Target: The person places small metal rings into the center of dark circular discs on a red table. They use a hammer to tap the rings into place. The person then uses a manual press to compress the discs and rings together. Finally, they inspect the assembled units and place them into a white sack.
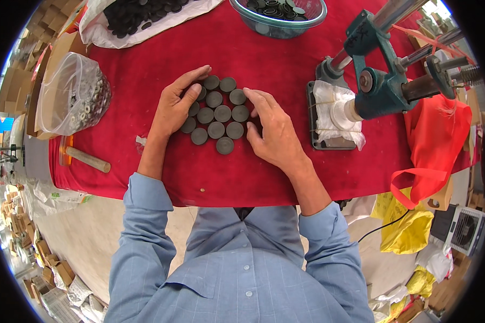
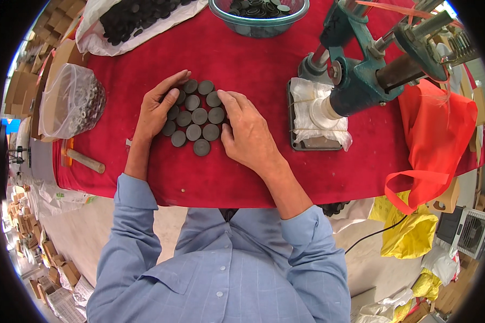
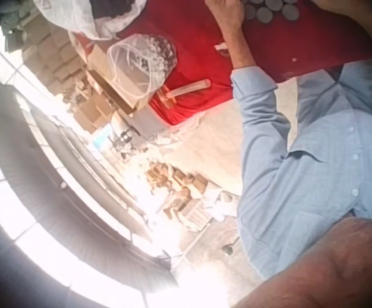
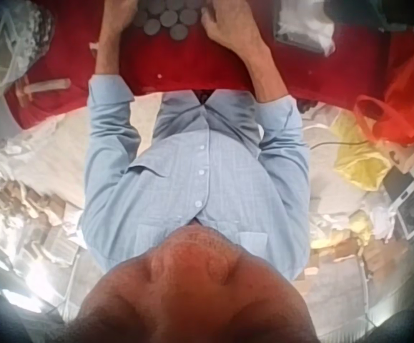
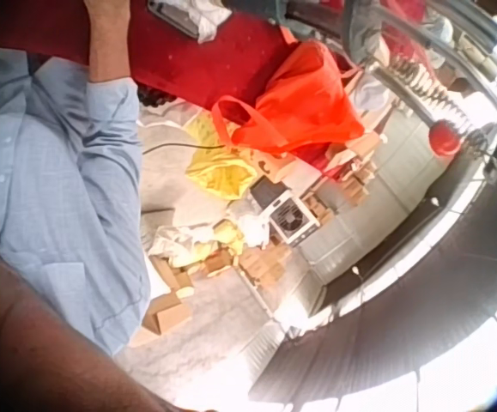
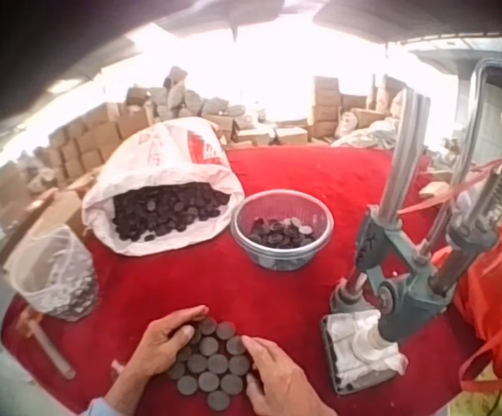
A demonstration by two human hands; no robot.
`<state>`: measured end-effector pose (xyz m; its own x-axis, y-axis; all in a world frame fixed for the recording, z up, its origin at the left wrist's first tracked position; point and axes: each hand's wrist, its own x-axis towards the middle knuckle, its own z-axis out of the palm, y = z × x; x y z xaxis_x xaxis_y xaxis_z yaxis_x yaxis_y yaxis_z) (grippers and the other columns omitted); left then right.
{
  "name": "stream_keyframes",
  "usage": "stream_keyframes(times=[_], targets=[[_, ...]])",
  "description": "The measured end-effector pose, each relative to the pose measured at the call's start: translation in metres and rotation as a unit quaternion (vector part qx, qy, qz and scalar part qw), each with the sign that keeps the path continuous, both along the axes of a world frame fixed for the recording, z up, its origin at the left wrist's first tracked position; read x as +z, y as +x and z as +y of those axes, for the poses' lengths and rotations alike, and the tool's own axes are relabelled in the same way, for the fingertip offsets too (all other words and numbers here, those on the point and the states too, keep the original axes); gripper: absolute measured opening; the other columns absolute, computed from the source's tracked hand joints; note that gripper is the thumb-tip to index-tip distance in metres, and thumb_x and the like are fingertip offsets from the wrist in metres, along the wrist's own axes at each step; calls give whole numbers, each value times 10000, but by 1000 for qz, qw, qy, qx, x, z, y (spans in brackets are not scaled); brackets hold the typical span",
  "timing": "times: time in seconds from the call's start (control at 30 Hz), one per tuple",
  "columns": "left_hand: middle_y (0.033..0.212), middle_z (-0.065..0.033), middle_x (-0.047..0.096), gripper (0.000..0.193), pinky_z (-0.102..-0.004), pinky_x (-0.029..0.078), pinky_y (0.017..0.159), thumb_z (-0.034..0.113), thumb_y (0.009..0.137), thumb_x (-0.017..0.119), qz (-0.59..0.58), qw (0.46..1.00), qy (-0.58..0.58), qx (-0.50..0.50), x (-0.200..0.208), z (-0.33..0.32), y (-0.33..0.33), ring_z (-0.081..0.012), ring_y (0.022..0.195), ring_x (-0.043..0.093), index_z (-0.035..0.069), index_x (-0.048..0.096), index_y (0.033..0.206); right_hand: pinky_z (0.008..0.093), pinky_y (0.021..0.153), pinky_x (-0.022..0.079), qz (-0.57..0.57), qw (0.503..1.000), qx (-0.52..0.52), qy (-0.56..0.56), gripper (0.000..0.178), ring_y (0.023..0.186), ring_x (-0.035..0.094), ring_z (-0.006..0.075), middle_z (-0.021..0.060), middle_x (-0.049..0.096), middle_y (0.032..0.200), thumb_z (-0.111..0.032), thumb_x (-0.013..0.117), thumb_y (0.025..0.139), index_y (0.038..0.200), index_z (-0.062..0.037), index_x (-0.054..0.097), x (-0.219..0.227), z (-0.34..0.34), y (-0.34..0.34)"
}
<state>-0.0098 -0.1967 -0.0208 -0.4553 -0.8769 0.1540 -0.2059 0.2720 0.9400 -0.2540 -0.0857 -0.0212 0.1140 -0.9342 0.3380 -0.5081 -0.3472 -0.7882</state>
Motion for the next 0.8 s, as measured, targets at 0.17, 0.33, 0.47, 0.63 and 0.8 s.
stream_keyframes(times=[0.17,0.33,0.47,0.63,0.8], targets=[[1564,-207,572,692,-440,398,1246,315,1014,721,-41,999,-19,-6,12,-1,12,-312,1481,521,-13,494,1579,486,1141,505,-5,999,30,12,840,1363,560,445,276,539,1498,-67,812,776,1527,49,453,7,2,-4],[1711,-277,334,1264,-511,274,1308,576,765,914,-189,977,-94,-15,34,41,28,-399,1613,311,-33,279,1673,521,1250,371,66,995,70,-20,1271,1495,408,476,302,347,1668,-333,994,656,1653,18,289,4,3,-7],[1750,-287,197,1501,-597,163,1326,707,651,918,-363,917,-165,-12,16,81,22,-430,1647,178,-24,134,1701,563,1278,315,179,982,58,-4,1386,1558,339,477,305,281,1703,-483,1003,619,1672,6,246,5,0,1],[1758,-263,202,1515,-615,162,1320,807,634,843,-379,906,-189,5,14,79,21,-421,1639,213,-8,150,1706,578,1303,267,262,961,95,-5,1481,1592,285,484,313,252,1716,-636,976,567,1679,-2,232,10,-21,6],[1745,-253,247,1489,-597,178,1325,755,605,889,-358,915,-184,-18,14,62,34,-412,1637,223,-18,220,1688,586,1288,288,219,961,160,-64,1460,1576,308,496,313,284,1705,-681,954,542,1653,9,304,3,-50,17]])
